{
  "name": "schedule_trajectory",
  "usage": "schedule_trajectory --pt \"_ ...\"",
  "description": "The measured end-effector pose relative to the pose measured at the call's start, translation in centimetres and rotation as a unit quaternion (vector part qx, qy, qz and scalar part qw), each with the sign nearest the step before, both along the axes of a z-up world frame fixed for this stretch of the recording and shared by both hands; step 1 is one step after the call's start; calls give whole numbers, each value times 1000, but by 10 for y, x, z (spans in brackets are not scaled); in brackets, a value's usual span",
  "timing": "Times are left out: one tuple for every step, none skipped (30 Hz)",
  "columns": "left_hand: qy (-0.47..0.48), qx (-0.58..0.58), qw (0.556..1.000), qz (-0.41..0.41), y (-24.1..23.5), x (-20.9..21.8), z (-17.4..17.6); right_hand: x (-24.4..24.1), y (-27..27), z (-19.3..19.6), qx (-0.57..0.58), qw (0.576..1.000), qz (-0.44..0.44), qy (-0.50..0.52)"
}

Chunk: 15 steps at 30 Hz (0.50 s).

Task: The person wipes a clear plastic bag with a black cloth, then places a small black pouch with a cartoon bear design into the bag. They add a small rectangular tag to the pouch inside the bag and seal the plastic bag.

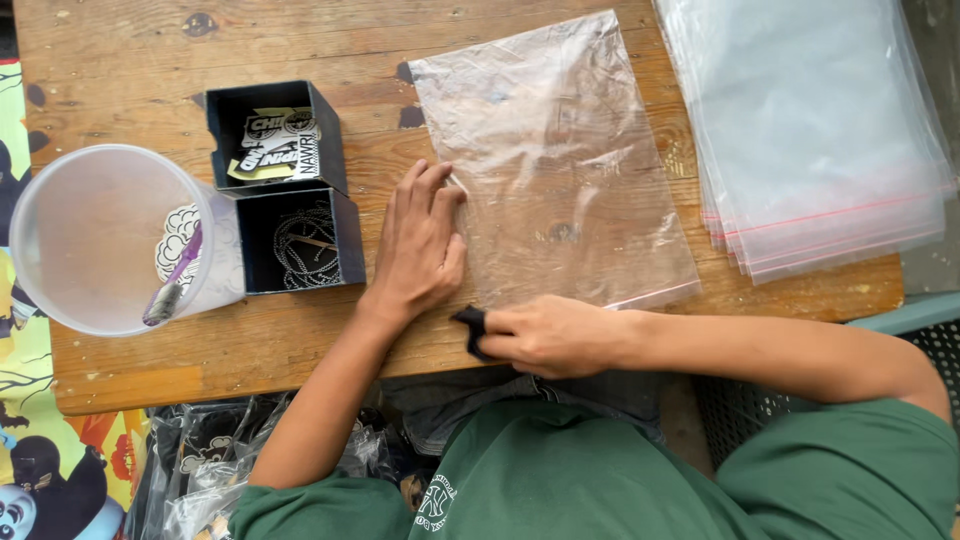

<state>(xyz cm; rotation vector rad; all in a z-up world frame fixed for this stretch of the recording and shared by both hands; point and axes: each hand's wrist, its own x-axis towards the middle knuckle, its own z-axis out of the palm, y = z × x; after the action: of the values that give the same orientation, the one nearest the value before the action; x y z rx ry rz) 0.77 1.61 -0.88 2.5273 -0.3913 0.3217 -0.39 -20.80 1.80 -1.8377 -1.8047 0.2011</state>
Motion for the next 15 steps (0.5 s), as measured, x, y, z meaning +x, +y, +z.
schedule_trajectory --pt "0 0 1000 2 0 -1 2 8 -3 -2 0 1000 2 0" --pt "10 -3 1000 -3 -1 -2 4 16 -6 -3 -2 1000 5 23" --pt "18 -7 1000 -9 -1 -2 6 25 -9 -4 -4 999 7 45" --pt "16 -7 1000 -7 0 -2 2 40 -5 -1 -4 999 9 43" --pt "4 -7 1000 -14 1 -3 -3 54 -2 2 24 999 -40 8" --pt "-8 -7 1000 -20 1 -5 -7 67 1 4 53 994 -89 -27" --pt "-9 -7 1000 -16 0 -5 -10 76 8 -6 53 995 -85 -27" --pt "-17 -7 1000 -11 0 -5 -12 85 15 -16 71 989 -98 -80" --pt "-26 -5 1000 -5 0 -5 -14 95 22 -25 90 981 -111 -133" --pt "-27 -4 1000 -2 -1 -5 -15 109 32 -44 91 981 -108 -134" --pt "-31 19 999 1 -2 -6 -16 121 43 -63 126 978 -81 -145" --pt "-35 43 998 4 -3 -7 -17 134 53 -82 161 973 -54 -155" --pt "-37 44 998 6 -2 -6 -17 149 66 -81 162 973 -52 -156" --pt "-32 64 997 24 -2 -5 -17 165 78 -79 177 964 -41 -195" --pt "-25 82 995 41 -2 -6 -17 178 89 -78 192 954 -31 -230"
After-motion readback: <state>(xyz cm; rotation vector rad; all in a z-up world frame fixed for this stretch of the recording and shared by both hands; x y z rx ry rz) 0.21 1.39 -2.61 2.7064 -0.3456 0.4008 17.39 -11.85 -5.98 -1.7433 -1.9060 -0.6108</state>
